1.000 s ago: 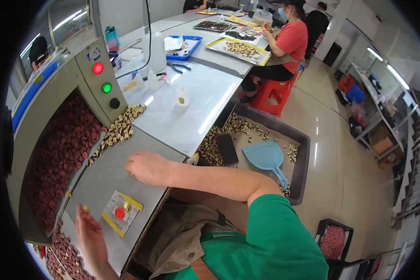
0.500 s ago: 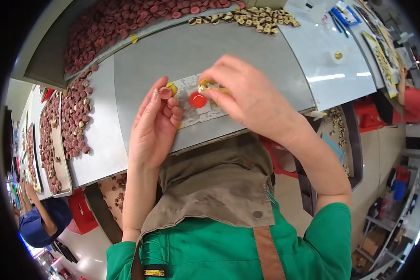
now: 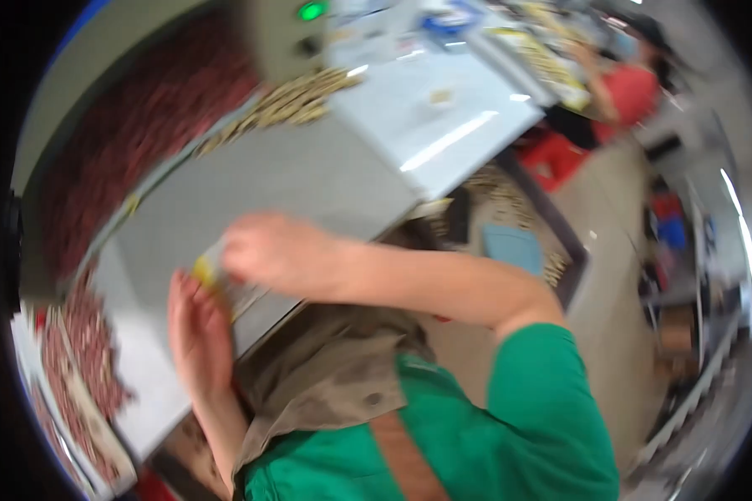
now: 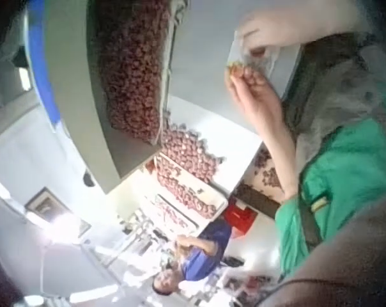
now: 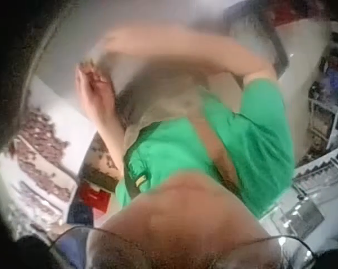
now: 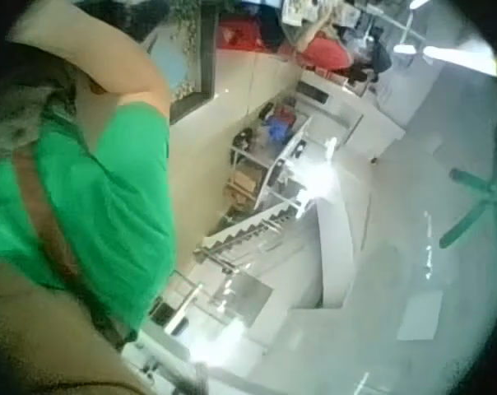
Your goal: The person assembles small figurine heads by applying adhesive to components by hand, joining the face and hair pieces together, and placing the assembled pieces onto a tray.
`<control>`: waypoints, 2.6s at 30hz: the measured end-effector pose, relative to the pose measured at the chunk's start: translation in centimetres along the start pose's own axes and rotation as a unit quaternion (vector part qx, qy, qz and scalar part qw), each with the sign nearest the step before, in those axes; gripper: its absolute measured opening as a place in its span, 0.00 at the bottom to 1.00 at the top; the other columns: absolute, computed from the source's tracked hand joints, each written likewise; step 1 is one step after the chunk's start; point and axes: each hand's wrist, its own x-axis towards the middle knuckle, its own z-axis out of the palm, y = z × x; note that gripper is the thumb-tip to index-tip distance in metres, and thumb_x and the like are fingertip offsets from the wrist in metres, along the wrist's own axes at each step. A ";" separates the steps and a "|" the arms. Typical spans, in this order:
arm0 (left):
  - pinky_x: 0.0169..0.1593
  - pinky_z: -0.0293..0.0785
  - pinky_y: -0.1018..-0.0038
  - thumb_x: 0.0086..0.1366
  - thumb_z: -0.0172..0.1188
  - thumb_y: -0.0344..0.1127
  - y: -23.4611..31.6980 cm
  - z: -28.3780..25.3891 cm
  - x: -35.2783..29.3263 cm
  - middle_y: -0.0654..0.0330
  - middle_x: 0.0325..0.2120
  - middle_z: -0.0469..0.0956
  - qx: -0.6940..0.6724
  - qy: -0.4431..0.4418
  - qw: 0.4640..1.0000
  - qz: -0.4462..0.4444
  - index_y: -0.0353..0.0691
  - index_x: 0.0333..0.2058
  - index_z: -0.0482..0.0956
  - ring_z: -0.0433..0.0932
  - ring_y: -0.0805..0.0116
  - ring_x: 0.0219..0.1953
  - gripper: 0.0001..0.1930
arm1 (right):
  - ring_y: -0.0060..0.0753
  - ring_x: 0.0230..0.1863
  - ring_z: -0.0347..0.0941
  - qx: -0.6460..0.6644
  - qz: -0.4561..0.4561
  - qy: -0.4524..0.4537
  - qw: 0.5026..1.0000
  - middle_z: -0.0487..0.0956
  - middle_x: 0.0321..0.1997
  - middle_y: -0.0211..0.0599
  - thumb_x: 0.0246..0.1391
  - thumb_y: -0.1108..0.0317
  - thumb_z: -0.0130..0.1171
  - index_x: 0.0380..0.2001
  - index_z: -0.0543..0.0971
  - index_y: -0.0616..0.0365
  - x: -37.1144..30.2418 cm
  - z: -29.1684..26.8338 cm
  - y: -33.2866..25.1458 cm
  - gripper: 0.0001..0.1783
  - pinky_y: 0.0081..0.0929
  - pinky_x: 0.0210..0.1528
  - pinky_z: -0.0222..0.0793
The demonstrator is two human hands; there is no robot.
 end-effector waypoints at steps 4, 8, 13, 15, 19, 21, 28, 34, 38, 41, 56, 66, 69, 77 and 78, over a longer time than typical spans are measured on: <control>0.45 0.68 0.78 0.68 0.48 0.31 -0.7 0.6 0.4 0.59 0.42 0.72 0.032 0.012 0.999 0.032 0.34 0.55 0.62 0.71 0.71 0.42 0.18 | 0.39 0.37 0.70 -0.106 -0.017 0.047 0.993 0.72 0.29 0.36 0.43 0.70 0.52 0.22 0.73 0.57 -0.3 0.8 0.0 0.03 0.32 0.41 0.68; 0.45 0.68 0.81 0.68 0.49 0.32 -0.9 -0.1 1.2 0.60 0.43 0.70 0.045 -0.024 0.998 0.027 0.34 0.58 0.58 0.70 0.74 0.42 0.22 | 0.35 0.39 0.69 -0.144 -0.013 0.041 0.989 0.71 0.30 0.34 0.42 0.70 0.52 0.23 0.74 0.57 -1.2 0.4 0.8 0.04 0.30 0.42 0.67; 0.45 0.68 0.83 0.68 0.49 0.33 -1.2 1.2 0.9 0.63 0.43 0.69 0.052 -0.073 0.995 0.035 0.34 0.61 0.53 0.69 0.76 0.42 0.26 | 0.34 0.39 0.68 -0.153 -0.013 0.065 0.986 0.72 0.31 0.33 0.42 0.70 0.53 0.23 0.74 0.56 -1.6 0.0 0.3 0.03 0.30 0.43 0.67; 0.43 0.67 0.83 0.68 0.49 0.34 -1.3 0.9 1.2 0.64 0.43 0.68 0.053 -0.077 0.995 0.035 0.34 0.62 0.52 0.68 0.78 0.40 0.27 | 0.34 0.39 0.68 -0.146 -0.032 0.073 0.986 0.72 0.31 0.33 0.42 0.70 0.53 0.23 0.74 0.56 -1.7 -0.3 0.7 0.03 0.30 0.43 0.67; 0.42 0.66 0.84 0.68 0.48 0.34 -1.2 1.6 1.1 0.65 0.42 0.68 0.069 -0.060 0.995 0.031 0.33 0.61 0.53 0.68 0.79 0.39 0.26 | 0.34 0.39 0.68 -0.148 -0.004 0.059 0.987 0.72 0.30 0.31 0.42 0.68 0.55 0.22 0.74 0.55 -1.7 -0.4 0.5 0.03 0.30 0.42 0.66; 0.42 0.66 0.84 0.68 0.48 0.34 -1.2 1.5 1.3 0.66 0.42 0.68 0.064 -0.060 0.996 0.032 0.34 0.61 0.53 0.67 0.80 0.39 0.26 | 0.34 0.38 0.69 -0.149 0.004 0.061 0.987 0.72 0.30 0.31 0.42 0.68 0.55 0.22 0.75 0.55 -1.7 -0.4 0.4 0.03 0.30 0.42 0.66; 0.35 0.68 0.81 0.67 0.51 0.39 -0.5 4.1 0.4 0.65 0.30 0.74 0.081 -0.036 0.996 0.000 0.39 0.38 0.73 0.70 0.76 0.29 0.10 | 0.35 0.38 0.71 -0.175 0.019 0.079 0.981 0.74 0.29 0.32 0.41 0.67 0.55 0.21 0.76 0.54 -1.4 0.5 0.6 0.04 0.31 0.41 0.67; 0.33 0.67 0.81 0.67 0.51 0.39 -0.1 5.6 -0.4 0.66 0.28 0.74 0.066 -0.028 0.997 0.002 0.40 0.37 0.74 0.70 0.77 0.28 0.09 | 0.35 0.38 0.70 -0.176 0.018 0.072 0.982 0.73 0.29 0.32 0.42 0.67 0.55 0.21 0.75 0.54 -1.5 0.0 -0.1 0.04 0.30 0.41 0.66; 0.31 0.66 0.81 0.67 0.52 0.40 0.0 6.0 -0.8 0.66 0.27 0.74 0.071 -0.021 0.997 0.004 0.41 0.36 0.74 0.69 0.77 0.27 0.09 | 0.35 0.38 0.70 -0.169 0.020 0.064 0.983 0.73 0.29 0.32 0.42 0.67 0.55 0.21 0.76 0.53 -1.6 -0.6 -0.6 0.03 0.31 0.41 0.66; 0.32 0.66 0.81 0.67 0.52 0.40 0.0 5.8 -0.9 0.66 0.27 0.74 0.068 -0.015 0.998 0.006 0.40 0.36 0.74 0.69 0.76 0.27 0.10 | 0.35 0.38 0.70 -0.158 0.022 0.054 0.986 0.73 0.29 0.33 0.42 0.67 0.55 0.21 0.76 0.53 -1.8 -1.6 -1.4 0.03 0.31 0.42 0.66; 0.36 0.68 0.79 0.66 0.53 0.38 0.1 6.1 -1.6 0.65 0.32 0.76 0.043 -0.019 0.999 0.016 0.38 0.41 0.75 0.71 0.74 0.32 0.11 | 0.37 0.39 0.70 -0.163 0.036 0.036 0.985 0.72 0.30 0.34 0.43 0.67 0.55 0.22 0.75 0.53 -1.9 -1.8 -1.8 0.03 0.32 0.42 0.66; 0.36 0.68 0.79 0.66 0.53 0.38 0.1 6.0 -1.6 0.64 0.33 0.76 0.049 -0.036 0.998 0.019 0.38 0.42 0.75 0.71 0.74 0.33 0.11 | 0.37 0.38 0.70 -0.155 0.033 0.053 0.986 0.72 0.29 0.33 0.43 0.68 0.54 0.21 0.75 0.52 -2.1 -1.9 -2.0 0.02 0.32 0.42 0.66; 0.36 0.67 0.79 0.66 0.53 0.38 0.9 6.2 -2.5 0.65 0.32 0.76 0.048 -0.045 0.998 0.005 0.39 0.41 0.75 0.71 0.74 0.32 0.11 | 0.37 0.38 0.70 -0.149 0.038 0.052 0.987 0.73 0.29 0.34 0.43 0.68 0.54 0.21 0.75 0.53 -2.1 -2.0 -3.0 0.02 0.33 0.42 0.67; 0.35 0.68 0.79 0.66 0.52 0.37 1.6 6.5 -3.5 0.65 0.31 0.76 0.034 -0.059 0.998 0.001 0.39 0.40 0.75 0.71 0.75 0.31 0.10 | 0.41 0.38 0.72 -0.145 0.029 0.061 0.987 0.75 0.29 0.38 0.41 0.68 0.54 0.21 0.77 0.55 -2.1 -2.5 -4.3 0.04 0.36 0.41 0.69; 0.35 0.68 0.79 0.66 0.53 0.37 1.6 6.8 -3.6 0.65 0.31 0.76 0.032 -0.056 0.998 0.000 0.39 0.40 0.75 0.71 0.75 0.30 0.10 | 0.41 0.38 0.72 -0.148 0.031 0.062 0.987 0.75 0.29 0.38 0.41 0.68 0.54 0.21 0.77 0.55 -2.1 -2.6 -4.3 0.04 0.36 0.41 0.69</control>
